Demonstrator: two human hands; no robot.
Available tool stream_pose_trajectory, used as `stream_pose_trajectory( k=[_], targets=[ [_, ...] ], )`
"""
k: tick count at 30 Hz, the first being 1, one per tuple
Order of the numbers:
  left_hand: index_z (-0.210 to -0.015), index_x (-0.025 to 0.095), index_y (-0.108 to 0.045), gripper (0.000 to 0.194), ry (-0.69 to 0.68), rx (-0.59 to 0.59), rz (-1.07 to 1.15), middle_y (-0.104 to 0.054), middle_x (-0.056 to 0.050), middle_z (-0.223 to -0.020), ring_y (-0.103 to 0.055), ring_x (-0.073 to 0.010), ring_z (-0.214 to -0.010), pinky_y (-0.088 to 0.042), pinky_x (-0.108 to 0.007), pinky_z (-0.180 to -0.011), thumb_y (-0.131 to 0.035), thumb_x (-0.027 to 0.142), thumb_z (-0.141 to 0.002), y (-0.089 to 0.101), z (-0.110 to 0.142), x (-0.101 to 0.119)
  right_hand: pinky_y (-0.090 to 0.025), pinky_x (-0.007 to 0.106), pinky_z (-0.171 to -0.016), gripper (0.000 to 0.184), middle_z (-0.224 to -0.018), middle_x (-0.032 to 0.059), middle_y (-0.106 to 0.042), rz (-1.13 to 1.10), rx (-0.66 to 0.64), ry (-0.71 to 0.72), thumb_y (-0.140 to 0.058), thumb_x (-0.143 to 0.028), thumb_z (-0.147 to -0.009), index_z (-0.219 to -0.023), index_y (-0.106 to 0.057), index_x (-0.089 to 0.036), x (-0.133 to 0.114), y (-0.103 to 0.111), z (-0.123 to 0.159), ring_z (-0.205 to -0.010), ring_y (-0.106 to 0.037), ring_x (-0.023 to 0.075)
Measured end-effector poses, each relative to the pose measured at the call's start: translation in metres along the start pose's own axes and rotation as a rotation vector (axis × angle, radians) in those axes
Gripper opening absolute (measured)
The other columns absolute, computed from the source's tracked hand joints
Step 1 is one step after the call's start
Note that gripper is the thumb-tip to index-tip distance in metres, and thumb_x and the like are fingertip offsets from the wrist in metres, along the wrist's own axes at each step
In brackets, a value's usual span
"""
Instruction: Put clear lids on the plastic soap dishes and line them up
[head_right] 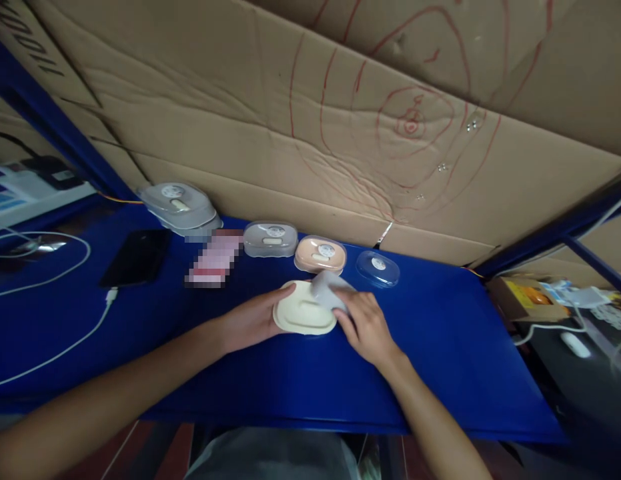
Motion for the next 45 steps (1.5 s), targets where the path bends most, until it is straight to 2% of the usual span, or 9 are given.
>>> stream_pose_trajectory(
  k=[4, 8, 15, 20, 28, 33, 38, 43, 45],
  targets=[
    [-0.132, 0.016, -0.07, 0.046, -0.006, -0.088, 0.013, -0.073, -0.014, -0.133, -0.07, -0.0276, -0.117, -0.053, -0.041, -0.101, -0.067, 0.048, -0.099, -0.009, 0.0, -0.009, -0.052, 0.049, -0.104, 0.051, -0.14, 0.0095, -0.069, -0.022, -0.071, 0.204, -0.057, -0.028, -0.105, -0.155, -0.046, -0.03, -0.042, -0.02, 0.0, -0.127, -0.066, 0.0287],
    [-0.126, 0.017, -0.073, 0.039, -0.073, -0.045, -0.029, -0.076, -0.011, -0.125, -0.073, -0.0226, -0.105, -0.053, -0.033, -0.094, -0.079, 0.032, -0.091, -0.005, 0.001, -0.003, -0.051, 0.047, -0.108, 0.054, -0.138, 0.0079, -0.071, -0.021, -0.085, 0.289, -0.056, -0.025, -0.106, -0.158, -0.043, -0.031, -0.052, -0.028, 0.003, -0.128, -0.065, 0.0259],
    [-0.119, 0.015, -0.073, 0.041, 0.061, 0.136, -0.064, -0.08, -0.011, -0.111, -0.075, -0.0295, -0.102, -0.057, -0.041, -0.09, -0.082, 0.027, -0.081, 0.015, -0.003, -0.015, -0.042, 0.055, -0.117, 0.044, -0.152, 0.0105, -0.059, -0.005, -0.044, 0.019, -0.04, -0.036, -0.11, -0.153, -0.05, -0.03, 0.024, -0.018, -0.039, -0.144, -0.051, 0.0282],
    [-0.122, 0.013, -0.071, 0.046, 0.037, 0.096, -0.087, -0.078, -0.014, -0.118, -0.074, -0.0306, -0.109, -0.056, -0.043, -0.097, -0.081, 0.028, -0.08, 0.012, -0.003, -0.01, -0.027, 0.066, -0.121, 0.072, -0.172, 0.0158, -0.028, 0.172, -0.274, -0.036, -0.063, -0.059, -0.098, -0.159, -0.042, -0.027, 0.056, -0.047, -0.103, -0.158, -0.028, 0.0388],
    [-0.117, 0.014, -0.073, 0.044, 0.028, 0.081, -0.094, -0.081, -0.013, -0.109, -0.076, -0.0324, -0.105, -0.058, -0.042, -0.09, -0.082, 0.028, -0.077, 0.008, -0.002, -0.005, -0.039, 0.058, -0.115, 0.066, -0.162, 0.0155, -0.047, 0.14, -0.39, -0.005, -0.063, -0.059, -0.097, -0.154, -0.049, -0.029, 0.057, -0.07, -0.134, -0.147, -0.046, 0.035],
    [-0.122, 0.013, -0.071, 0.05, 0.028, 0.069, -0.057, -0.079, -0.016, -0.115, -0.075, -0.0341, -0.111, -0.056, -0.045, -0.096, -0.083, 0.03, -0.077, 0.007, -0.002, -0.008, -0.028, 0.06, -0.122, 0.065, -0.168, 0.0174, -0.037, 0.117, -0.288, 0.007, -0.052, -0.056, -0.103, -0.159, -0.041, -0.025, 0.053, -0.061, -0.125, -0.155, -0.033, 0.0346],
    [-0.121, 0.015, -0.072, 0.044, -0.013, 0.146, -0.028, -0.08, -0.014, -0.114, -0.075, -0.0326, -0.108, -0.059, -0.044, -0.091, -0.081, 0.033, -0.082, 0.018, -0.005, -0.003, -0.027, 0.059, -0.122, 0.059, -0.164, 0.0145, -0.043, 0.178, -0.03, -0.155, -0.037, -0.053, -0.109, -0.162, -0.032, -0.029, 0.085, -0.012, -0.081, -0.154, -0.037, 0.0303],
    [-0.117, 0.014, -0.074, 0.032, -0.009, 0.159, -0.021, -0.081, -0.012, -0.111, -0.076, -0.0289, -0.102, -0.06, -0.04, -0.087, -0.075, 0.033, -0.09, 0.019, -0.005, 0.004, -0.025, 0.074, -0.116, 0.083, -0.169, 0.0183, -0.033, 0.357, -0.229, -0.41, -0.057, -0.072, -0.094, -0.161, -0.038, -0.028, 0.152, -0.003, -0.006, -0.155, -0.029, 0.0451],
    [-0.12, 0.015, -0.073, 0.033, -0.031, 0.13, -0.032, -0.08, -0.012, -0.115, -0.076, -0.0281, -0.104, -0.06, -0.038, -0.088, -0.075, 0.032, -0.092, 0.016, -0.005, 0.007, -0.032, 0.072, -0.113, 0.08, -0.167, 0.0175, -0.037, 0.358, -0.232, -0.449, -0.055, -0.072, -0.094, -0.159, -0.04, -0.028, 0.167, 0.0, 0.012, -0.152, -0.032, 0.0447]
  ],
)
Point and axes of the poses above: each hand's wrist, its own z-axis away from the middle knuckle, its own y-axis out of the back of the hand, x = y × z, the point moved 9 cm from there along -z, towards the middle knuckle
